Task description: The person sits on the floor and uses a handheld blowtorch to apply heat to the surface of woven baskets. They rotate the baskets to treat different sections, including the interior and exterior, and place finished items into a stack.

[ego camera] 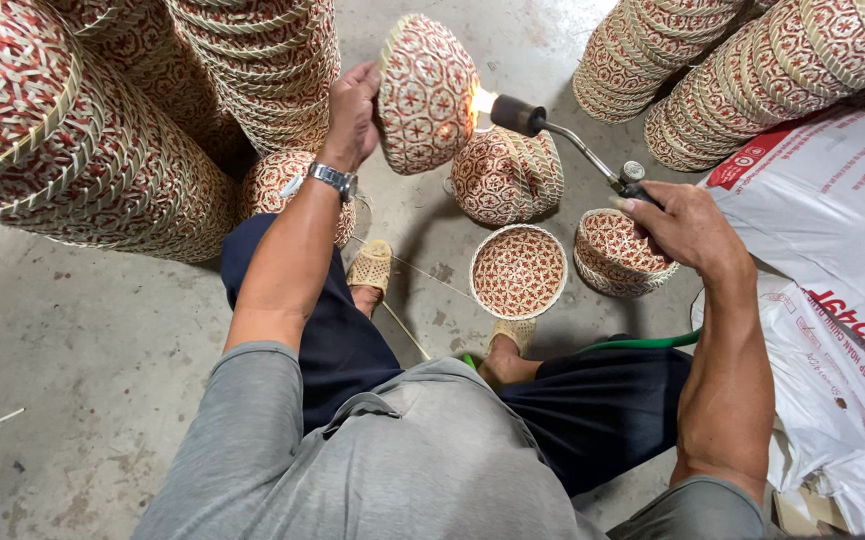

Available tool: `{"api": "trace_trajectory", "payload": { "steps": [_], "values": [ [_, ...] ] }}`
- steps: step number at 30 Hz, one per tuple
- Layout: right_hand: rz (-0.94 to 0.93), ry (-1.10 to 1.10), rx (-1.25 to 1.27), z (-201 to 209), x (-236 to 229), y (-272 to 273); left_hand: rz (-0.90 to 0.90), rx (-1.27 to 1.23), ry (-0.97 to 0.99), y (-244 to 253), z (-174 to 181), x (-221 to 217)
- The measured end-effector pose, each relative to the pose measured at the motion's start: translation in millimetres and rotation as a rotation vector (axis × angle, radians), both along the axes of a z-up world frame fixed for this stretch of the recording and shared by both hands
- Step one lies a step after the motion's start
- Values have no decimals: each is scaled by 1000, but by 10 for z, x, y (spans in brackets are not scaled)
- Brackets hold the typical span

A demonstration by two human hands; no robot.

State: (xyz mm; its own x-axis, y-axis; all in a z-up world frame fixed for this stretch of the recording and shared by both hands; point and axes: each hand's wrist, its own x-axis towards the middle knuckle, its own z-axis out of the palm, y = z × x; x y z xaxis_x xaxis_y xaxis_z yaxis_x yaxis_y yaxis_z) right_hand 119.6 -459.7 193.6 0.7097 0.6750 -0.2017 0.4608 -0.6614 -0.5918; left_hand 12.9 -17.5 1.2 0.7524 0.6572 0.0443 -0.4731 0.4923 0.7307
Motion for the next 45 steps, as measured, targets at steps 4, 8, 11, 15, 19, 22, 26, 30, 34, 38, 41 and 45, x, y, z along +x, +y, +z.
{"api": "trace_trajectory", "payload": {
  "steps": [4,8,11,15,19,22,26,30,34,38,41,45],
  "values": [
    [-36,24,-85,-69,27,-102,27,-97,-9,87,133,-117],
    [34,35,-70,-197,130,-177,-29,-220,-139,109,232,-172],
    [-51,124,48,-220,201,-191,-65,-168,-147,97,271,-221],
    [-78,143,122,-29,168,-135,-128,-29,-138,65,246,-203],
    [-3,50,92,75,-48,129,-159,-98,-154,-37,-5,-14],
    [142,-10,92,44,-197,316,-130,-146,-170,-15,-282,142],
    [163,24,-27,-30,-331,277,-39,-254,-170,131,-373,161],
    [15,17,-173,-72,-265,104,9,-291,-180,110,-97,10],
    [-77,-26,-9,-214,-122,-73,-27,-109,-114,-7,191,-115],
    [-134,27,209,-397,-4,-238,-45,52,-140,37,374,-178],
    [-186,45,318,-578,38,-309,-15,127,-180,127,419,-180],
    [-247,63,366,-763,68,-341,83,214,-308,186,456,-341]
  ]
}}
